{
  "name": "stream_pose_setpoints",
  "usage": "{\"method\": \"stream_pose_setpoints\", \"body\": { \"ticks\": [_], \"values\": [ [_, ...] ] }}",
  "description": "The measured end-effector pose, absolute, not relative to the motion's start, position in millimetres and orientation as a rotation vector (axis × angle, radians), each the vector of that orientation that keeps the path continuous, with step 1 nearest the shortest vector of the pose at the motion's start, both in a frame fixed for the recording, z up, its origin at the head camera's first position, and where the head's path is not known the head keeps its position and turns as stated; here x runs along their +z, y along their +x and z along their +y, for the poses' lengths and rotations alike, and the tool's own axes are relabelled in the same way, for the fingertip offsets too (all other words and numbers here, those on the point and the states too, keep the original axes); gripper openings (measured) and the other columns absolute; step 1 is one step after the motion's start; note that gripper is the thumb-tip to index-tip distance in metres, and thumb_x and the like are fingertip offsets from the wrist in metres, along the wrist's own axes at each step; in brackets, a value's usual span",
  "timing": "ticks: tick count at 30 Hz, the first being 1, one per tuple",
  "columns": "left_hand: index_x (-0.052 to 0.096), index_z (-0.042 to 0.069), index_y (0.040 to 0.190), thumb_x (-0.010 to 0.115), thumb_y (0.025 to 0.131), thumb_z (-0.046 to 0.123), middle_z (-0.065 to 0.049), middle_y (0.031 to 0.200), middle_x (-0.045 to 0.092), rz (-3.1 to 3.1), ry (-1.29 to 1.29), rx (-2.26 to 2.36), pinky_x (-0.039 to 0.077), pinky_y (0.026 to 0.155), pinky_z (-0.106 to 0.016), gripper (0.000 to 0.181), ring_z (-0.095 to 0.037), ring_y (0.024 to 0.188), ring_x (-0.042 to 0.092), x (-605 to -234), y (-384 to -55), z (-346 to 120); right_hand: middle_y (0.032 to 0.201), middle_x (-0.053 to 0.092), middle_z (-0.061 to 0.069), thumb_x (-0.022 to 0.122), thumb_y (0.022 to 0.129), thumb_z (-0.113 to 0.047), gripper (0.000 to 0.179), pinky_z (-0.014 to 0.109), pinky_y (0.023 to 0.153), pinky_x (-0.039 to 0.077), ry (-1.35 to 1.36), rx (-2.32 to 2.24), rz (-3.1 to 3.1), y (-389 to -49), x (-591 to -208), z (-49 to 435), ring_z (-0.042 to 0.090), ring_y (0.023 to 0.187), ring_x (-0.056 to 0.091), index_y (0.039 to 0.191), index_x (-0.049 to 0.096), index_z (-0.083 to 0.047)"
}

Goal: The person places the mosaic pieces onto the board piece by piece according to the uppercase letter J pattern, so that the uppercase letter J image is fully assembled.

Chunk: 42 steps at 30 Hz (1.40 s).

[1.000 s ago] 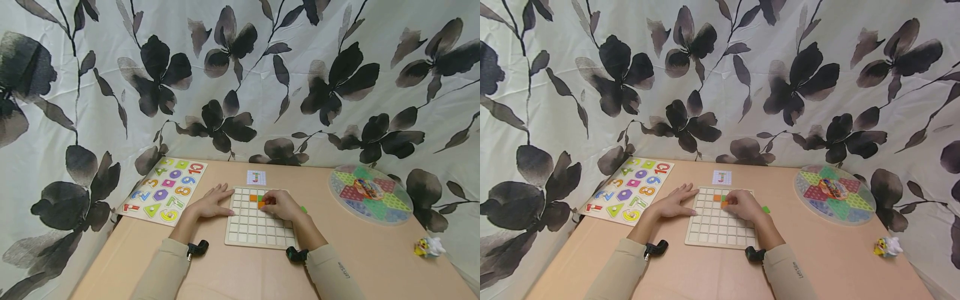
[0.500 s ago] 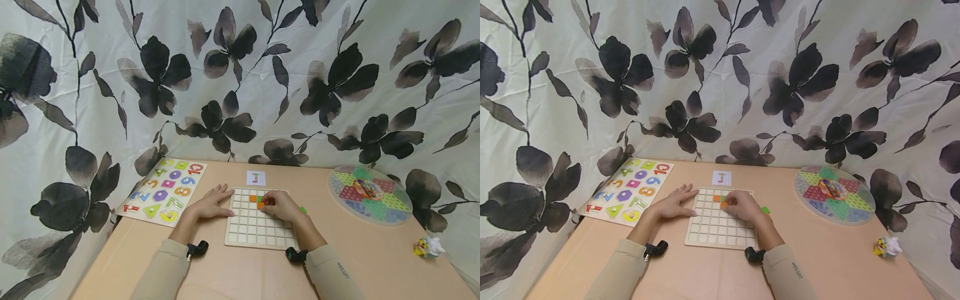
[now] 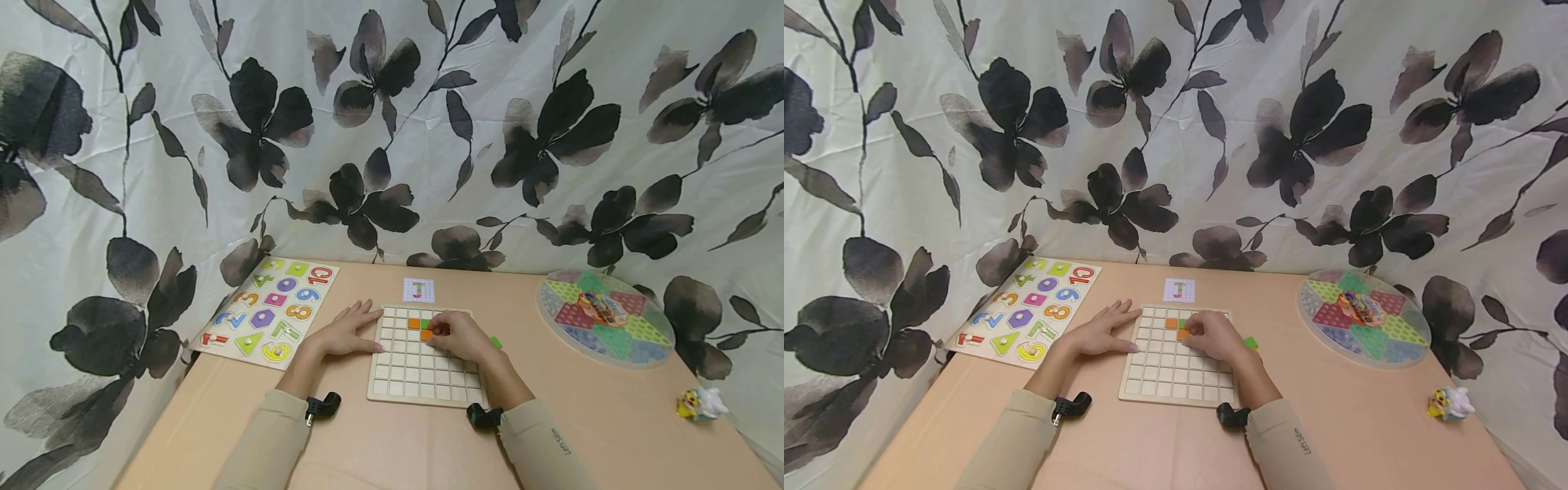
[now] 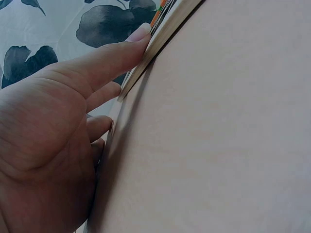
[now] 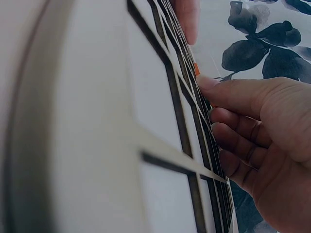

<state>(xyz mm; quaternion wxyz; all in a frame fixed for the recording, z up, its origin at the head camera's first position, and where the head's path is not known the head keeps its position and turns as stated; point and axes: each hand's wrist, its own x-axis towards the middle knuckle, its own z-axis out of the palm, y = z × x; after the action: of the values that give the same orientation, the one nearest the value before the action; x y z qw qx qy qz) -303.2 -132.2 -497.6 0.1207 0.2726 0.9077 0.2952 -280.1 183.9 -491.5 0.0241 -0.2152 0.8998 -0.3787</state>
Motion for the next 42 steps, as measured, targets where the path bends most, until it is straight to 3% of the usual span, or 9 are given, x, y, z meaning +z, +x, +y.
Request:
{"method": "stream_pose_setpoints", "body": {
  "ticks": [25, 42],
  "values": [
    [0.038, 0.023, 0.163, 0.076, 0.089, 0.056, -0.015, 0.175, 0.011, 2.655, 0.785, 0.841, -0.002, 0.133, -0.053, 0.089, -0.036, 0.163, -0.001, -496, -303, -132, 0.085, 0.065, -0.001, 0.085, 0.086, -0.010, 0.019, 0.023, 0.068, 0.048, -0.655, -1.165, 2.802, -281, -492, 184, 0.014, 0.078, 0.056, 0.101, 0.075, -0.006],
    [0.039, 0.022, 0.162, 0.076, 0.089, 0.056, -0.015, 0.175, 0.011, 2.659, 0.791, 0.841, -0.001, 0.133, -0.054, 0.089, -0.037, 0.163, 0.000, -497, -304, -132, 0.093, 0.070, 0.002, 0.083, 0.089, -0.011, 0.023, 0.026, 0.070, 0.052, -0.676, -1.289, 2.829, -281, -477, 196, 0.019, 0.082, 0.059, 0.109, 0.077, -0.003]
  ]
}}
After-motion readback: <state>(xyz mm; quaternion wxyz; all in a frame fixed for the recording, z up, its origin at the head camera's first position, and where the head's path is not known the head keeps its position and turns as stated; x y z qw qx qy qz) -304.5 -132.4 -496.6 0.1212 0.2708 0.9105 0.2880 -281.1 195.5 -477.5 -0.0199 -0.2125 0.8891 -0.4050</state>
